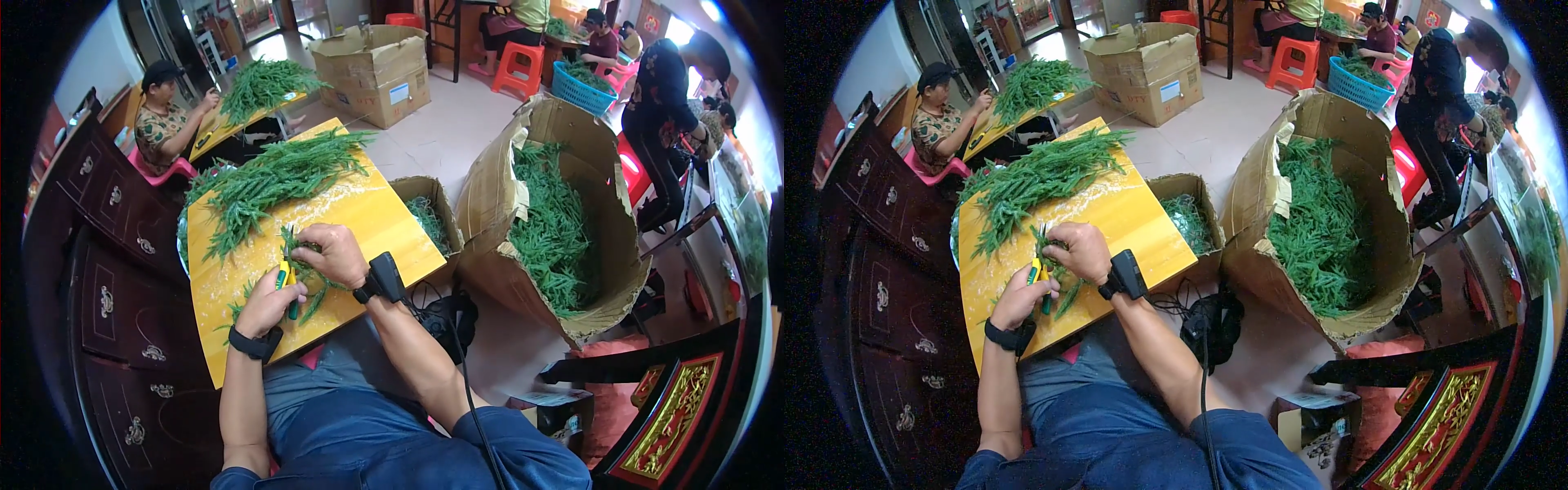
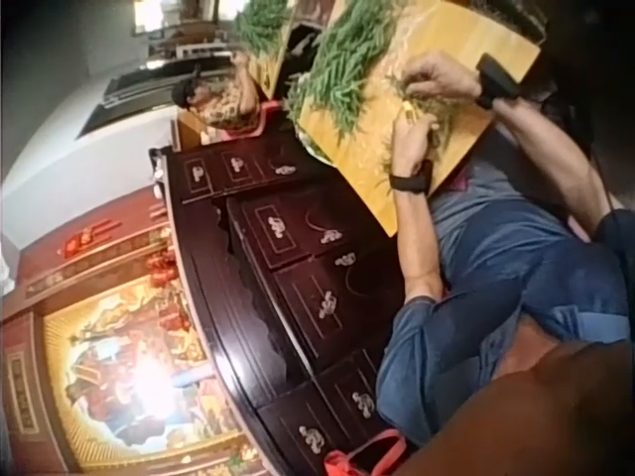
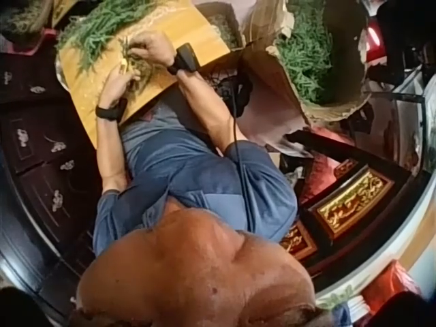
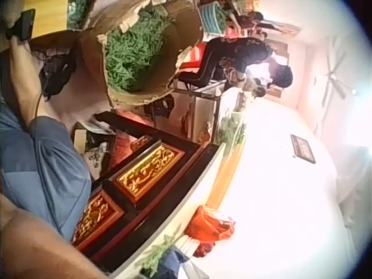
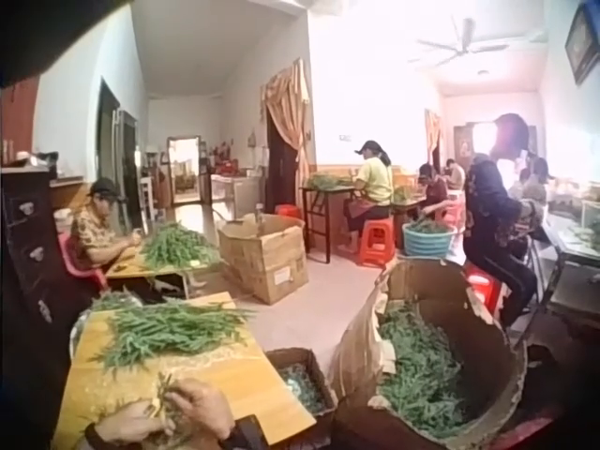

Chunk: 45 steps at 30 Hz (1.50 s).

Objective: The person trims small sprigs from a branch using shears, wraps the sprigs around a wire by hand to form a wreath, and sets the finished piece aside.

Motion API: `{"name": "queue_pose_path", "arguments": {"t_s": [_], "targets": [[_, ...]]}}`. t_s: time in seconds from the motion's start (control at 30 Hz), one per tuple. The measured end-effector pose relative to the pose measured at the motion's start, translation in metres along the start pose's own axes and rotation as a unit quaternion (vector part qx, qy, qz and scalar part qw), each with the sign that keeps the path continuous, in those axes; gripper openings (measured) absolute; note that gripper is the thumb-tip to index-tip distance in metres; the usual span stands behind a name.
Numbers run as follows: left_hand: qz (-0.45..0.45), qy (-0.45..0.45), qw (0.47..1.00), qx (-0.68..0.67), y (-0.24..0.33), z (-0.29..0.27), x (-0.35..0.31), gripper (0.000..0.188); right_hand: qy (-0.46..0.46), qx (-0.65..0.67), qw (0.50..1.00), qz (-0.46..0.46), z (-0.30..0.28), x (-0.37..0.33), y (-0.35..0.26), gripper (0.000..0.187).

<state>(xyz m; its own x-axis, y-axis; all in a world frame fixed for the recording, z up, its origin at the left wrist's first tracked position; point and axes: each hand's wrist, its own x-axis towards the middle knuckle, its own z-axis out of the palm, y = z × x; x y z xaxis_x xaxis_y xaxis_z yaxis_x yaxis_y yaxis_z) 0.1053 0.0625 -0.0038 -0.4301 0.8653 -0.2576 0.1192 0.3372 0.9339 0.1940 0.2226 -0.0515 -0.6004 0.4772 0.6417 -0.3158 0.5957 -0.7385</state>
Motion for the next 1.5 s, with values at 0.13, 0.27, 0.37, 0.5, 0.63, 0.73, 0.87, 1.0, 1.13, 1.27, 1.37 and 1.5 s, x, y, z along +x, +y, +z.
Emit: {"name": "queue_pose_path", "arguments": {"t_s": [0.13,0.27,0.37,0.5,0.63,0.73,0.87,1.0,1.13,1.27,1.37,1.5], "targets": [[-0.006,-0.004,1.000,-0.008,0.006,0.002,-0.001,0.019,0.006,-0.005,1.000,-0.014,0.001,-0.001,0.001,0.015],[-0.008,0.000,1.000,-0.020,0.008,0.004,0.000,0.019,0.011,-0.015,1.000,-0.011,-0.001,0.000,0.000,0.015],[-0.004,-0.002,1.000,-0.017,0.003,0.002,0.001,0.018,0.011,-0.014,1.000,-0.005,-0.002,0.001,0.001,0.015],[-0.002,-0.011,1.000,0.005,0.004,-0.001,0.002,0.017,0.004,-0.020,1.000,-0.011,-0.001,0.002,0.003,0.016],[-0.009,-0.007,1.000,0.013,0.005,0.000,0.002,0.016,0.007,-0.030,0.999,-0.024,0.001,0.002,0.006,0.015],[-0.002,-0.004,1.000,0.024,0.003,0.001,0.002,0.016,-0.002,-0.036,0.999,-0.036,0.000,0.002,0.006,0.014],[0.013,0.022,1.000,0.000,0.000,0.003,0.004,0.017,0.003,-0.044,0.998,-0.054,0.004,-0.002,0.003,0.012],[0.020,0.000,0.999,0.041,-0.006,-0.002,0.006,0.019,-0.007,-0.045,0.998,-0.034,-0.001,0.000,0.000,0.011],[0.009,0.003,0.998,0.061,-0.006,-0.002,0.004,0.020,0.006,-0.041,0.998,-0.042,-0.001,0.000,0.000,0.011],[0.007,-0.010,0.999,0.042,0.000,0.003,0.005,0.020,0.005,-0.051,0.998,-0.044,-0.003,0.000,-0.001,0.011],[-0.017,0.005,1.000,0.001,-0.005,-0.001,0.008,0.020,0.006,-0.060,0.997,-0.044,0.001,-0.001,0.001,0.010],[-0.021,0.009,1.000,0.004,-0.003,-0.001,0.006,0.020,0.000,-0.068,0.997,-0.046,0.001,0.000,0.004,0.010]]}}
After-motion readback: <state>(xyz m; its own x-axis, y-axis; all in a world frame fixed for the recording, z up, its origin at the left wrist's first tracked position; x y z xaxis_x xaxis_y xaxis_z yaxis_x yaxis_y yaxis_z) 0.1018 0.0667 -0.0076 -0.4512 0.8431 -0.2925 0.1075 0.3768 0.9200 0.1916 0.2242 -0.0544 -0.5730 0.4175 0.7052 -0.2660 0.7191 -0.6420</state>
